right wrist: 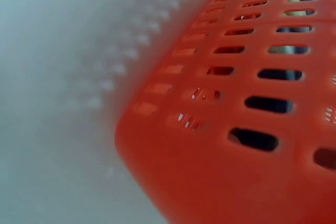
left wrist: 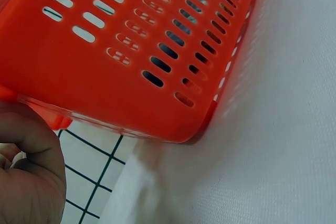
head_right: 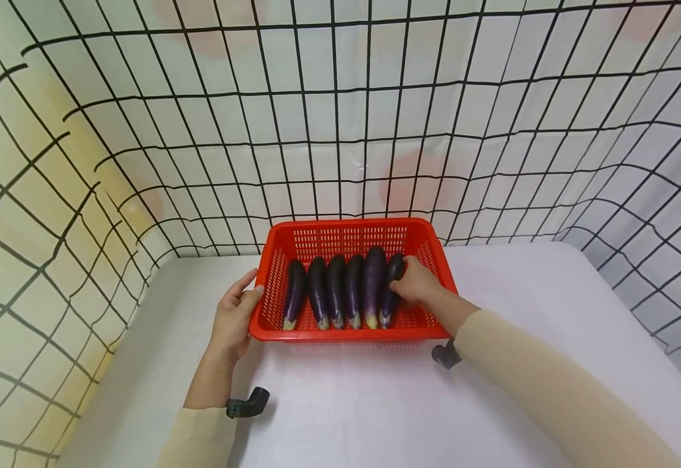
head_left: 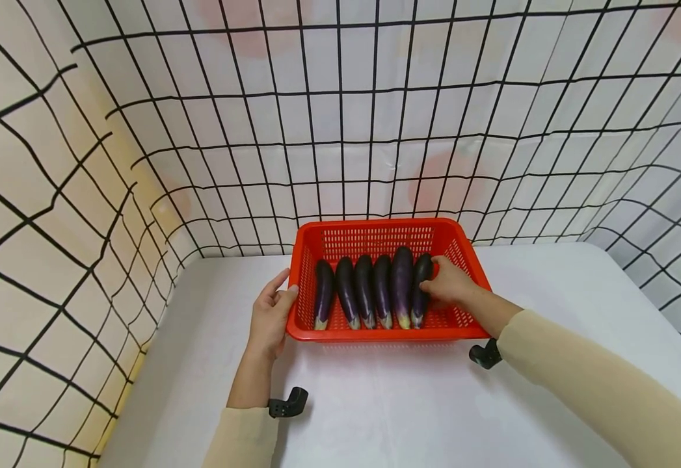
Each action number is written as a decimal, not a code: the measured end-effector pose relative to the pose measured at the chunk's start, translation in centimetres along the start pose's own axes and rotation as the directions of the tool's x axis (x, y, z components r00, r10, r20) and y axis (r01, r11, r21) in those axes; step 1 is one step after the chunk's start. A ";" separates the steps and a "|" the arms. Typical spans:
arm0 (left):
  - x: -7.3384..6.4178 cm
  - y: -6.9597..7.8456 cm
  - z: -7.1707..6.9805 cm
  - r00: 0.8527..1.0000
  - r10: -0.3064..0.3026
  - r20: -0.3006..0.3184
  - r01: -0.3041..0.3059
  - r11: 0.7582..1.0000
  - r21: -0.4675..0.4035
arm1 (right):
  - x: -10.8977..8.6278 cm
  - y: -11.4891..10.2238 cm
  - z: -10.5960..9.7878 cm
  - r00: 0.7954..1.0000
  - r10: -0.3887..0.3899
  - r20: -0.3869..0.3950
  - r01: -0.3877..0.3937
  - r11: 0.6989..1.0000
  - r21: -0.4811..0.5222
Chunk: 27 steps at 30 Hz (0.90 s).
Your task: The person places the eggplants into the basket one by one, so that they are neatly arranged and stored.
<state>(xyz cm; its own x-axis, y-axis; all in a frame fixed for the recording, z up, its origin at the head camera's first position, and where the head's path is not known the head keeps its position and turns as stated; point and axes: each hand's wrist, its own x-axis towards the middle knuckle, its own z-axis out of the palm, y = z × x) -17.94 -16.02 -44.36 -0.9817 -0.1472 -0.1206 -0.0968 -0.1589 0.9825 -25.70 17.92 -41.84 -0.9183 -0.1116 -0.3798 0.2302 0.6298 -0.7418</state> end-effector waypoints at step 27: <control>0.1 0.1 -0.3 1.000 0.005 -0.015 -0.005 1.000 0.024 | -2.9 -1.8 -1.8 0.995 -0.079 -0.054 0.071 0.988 -0.138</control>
<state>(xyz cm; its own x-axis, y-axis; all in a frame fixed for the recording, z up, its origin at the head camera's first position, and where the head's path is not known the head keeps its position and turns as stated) -18.01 -16.34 -44.29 -0.9796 -0.1631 -0.1173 -0.0958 -0.1343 0.9863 -24.02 18.47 -38.42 -0.9496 -0.1200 -0.2895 0.1173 0.7206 -0.6834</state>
